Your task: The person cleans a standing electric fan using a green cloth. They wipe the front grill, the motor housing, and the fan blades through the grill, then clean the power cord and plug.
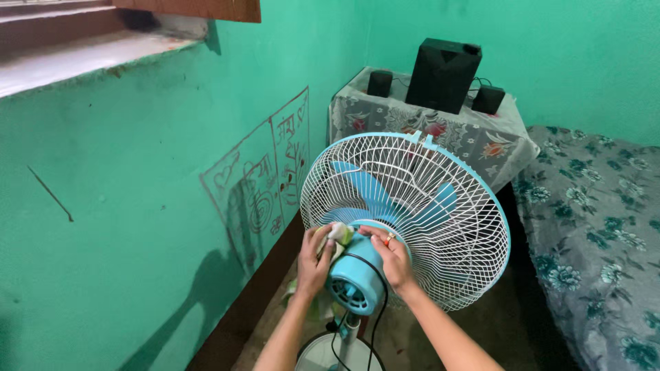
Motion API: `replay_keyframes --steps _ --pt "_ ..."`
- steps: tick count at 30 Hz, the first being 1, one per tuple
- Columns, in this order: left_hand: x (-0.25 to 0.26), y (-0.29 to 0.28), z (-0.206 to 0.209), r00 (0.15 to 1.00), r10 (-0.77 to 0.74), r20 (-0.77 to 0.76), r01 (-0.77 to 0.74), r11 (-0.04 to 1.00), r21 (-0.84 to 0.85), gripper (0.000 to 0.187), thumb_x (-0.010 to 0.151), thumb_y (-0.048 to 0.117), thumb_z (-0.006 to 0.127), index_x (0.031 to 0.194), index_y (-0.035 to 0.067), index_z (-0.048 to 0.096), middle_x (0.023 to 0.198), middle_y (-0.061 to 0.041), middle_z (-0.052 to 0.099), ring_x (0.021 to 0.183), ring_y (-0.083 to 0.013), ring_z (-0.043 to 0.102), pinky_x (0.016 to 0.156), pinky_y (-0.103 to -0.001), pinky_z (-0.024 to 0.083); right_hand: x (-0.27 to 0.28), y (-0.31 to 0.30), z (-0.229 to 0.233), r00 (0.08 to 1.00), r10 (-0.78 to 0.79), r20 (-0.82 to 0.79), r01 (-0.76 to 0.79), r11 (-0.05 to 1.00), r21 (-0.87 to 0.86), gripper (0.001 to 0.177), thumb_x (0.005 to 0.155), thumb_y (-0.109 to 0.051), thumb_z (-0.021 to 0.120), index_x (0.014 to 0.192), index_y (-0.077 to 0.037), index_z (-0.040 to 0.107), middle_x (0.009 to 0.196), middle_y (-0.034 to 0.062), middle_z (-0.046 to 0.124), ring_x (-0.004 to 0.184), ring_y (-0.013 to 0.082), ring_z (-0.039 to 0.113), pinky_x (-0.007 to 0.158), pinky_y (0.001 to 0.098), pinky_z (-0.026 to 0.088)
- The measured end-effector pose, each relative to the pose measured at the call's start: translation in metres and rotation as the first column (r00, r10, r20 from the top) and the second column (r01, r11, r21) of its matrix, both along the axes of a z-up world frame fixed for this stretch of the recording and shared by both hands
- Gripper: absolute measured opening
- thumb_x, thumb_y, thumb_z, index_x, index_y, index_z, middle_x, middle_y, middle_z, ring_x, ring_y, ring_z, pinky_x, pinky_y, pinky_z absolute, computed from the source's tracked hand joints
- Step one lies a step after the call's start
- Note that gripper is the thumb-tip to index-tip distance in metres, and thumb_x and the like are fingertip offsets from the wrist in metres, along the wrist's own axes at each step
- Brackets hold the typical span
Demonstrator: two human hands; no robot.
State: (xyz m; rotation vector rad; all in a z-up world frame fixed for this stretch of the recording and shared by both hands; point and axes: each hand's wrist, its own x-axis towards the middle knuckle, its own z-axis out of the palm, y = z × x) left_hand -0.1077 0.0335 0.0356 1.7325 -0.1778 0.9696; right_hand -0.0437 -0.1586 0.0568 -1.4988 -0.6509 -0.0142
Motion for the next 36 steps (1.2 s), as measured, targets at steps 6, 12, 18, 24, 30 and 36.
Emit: replay_keyframes --steps 6,12,18,24,30,36 --pt "0.013 0.004 0.023 0.976 -0.1 -0.191 0.141 0.967 0.212 0.027 0.093 0.022 0.07 0.113 0.004 0.073 0.106 -0.013 0.069 0.1 -0.0271 0.07 0.089 -0.036 0.054 -0.01 0.0 0.007 0.984 -0.073 0.162 0.084 0.995 -0.062 0.031 0.101 -0.011 0.05 0.12 0.0 0.072 0.122 0.0113 0.075 0.116 0.0189 0.067 0.105 0.0306 0.045" --pt "0.049 0.011 -0.026 0.905 -0.146 -0.399 0.145 0.989 -0.033 0.034 0.095 0.029 0.07 0.117 0.005 0.072 0.108 -0.013 0.076 0.101 -0.0223 0.074 0.091 -0.034 0.056 -0.027 0.015 0.013 0.879 -0.237 0.415 0.341 0.919 -0.198 0.026 0.096 -0.01 0.054 0.11 -0.002 0.076 0.121 0.0112 0.074 0.109 0.0254 0.071 0.092 0.033 0.053" --pt "0.056 0.022 -0.042 0.914 -0.089 -0.395 0.105 0.994 0.019 0.035 0.094 0.028 0.07 0.121 0.005 0.072 0.115 -0.014 0.076 0.106 -0.0248 0.074 0.092 -0.035 0.056 -0.028 0.015 0.018 0.904 -0.227 0.362 0.298 0.942 -0.153 0.024 0.095 -0.009 0.056 0.107 -0.002 0.075 0.116 0.0109 0.073 0.105 0.027 0.071 0.087 0.035 0.054" --pt "0.026 0.018 -0.005 0.941 0.124 -0.316 -0.086 0.988 0.13 0.029 0.092 0.027 0.07 0.113 0.008 0.076 0.109 -0.014 0.075 0.1 -0.0304 0.074 0.085 -0.037 0.057 -0.03 0.021 0.028 0.8 -0.186 0.57 0.411 0.862 -0.296 0.021 0.09 -0.011 0.06 0.096 -0.005 0.079 0.097 0.0108 0.07 0.096 0.0311 0.065 0.087 0.0414 0.049" --pt "0.017 0.009 0.025 0.973 0.086 -0.214 -0.082 0.996 0.028 0.028 0.092 0.026 0.072 0.113 0.007 0.075 0.106 -0.013 0.074 0.097 -0.0303 0.074 0.086 -0.037 0.056 -0.011 0.006 0.032 0.904 -0.041 0.425 0.211 0.909 -0.36 0.024 0.094 -0.014 0.056 0.102 -0.004 0.077 0.094 0.0118 0.072 0.094 0.0301 0.068 0.087 0.0403 0.051" --pt "-0.008 -0.02 0.065 0.969 0.103 -0.227 -0.062 0.981 0.183 0.032 0.09 0.03 0.074 0.114 0.01 0.076 0.106 -0.013 0.073 0.097 -0.0307 0.073 0.087 -0.036 0.055 0.01 -0.017 0.014 0.928 0.073 0.366 0.053 0.945 -0.322 0.03 0.098 -0.017 0.054 0.112 0.0 0.074 0.12 0.0172 0.073 0.116 0.0313 0.069 0.1 0.0374 0.05"
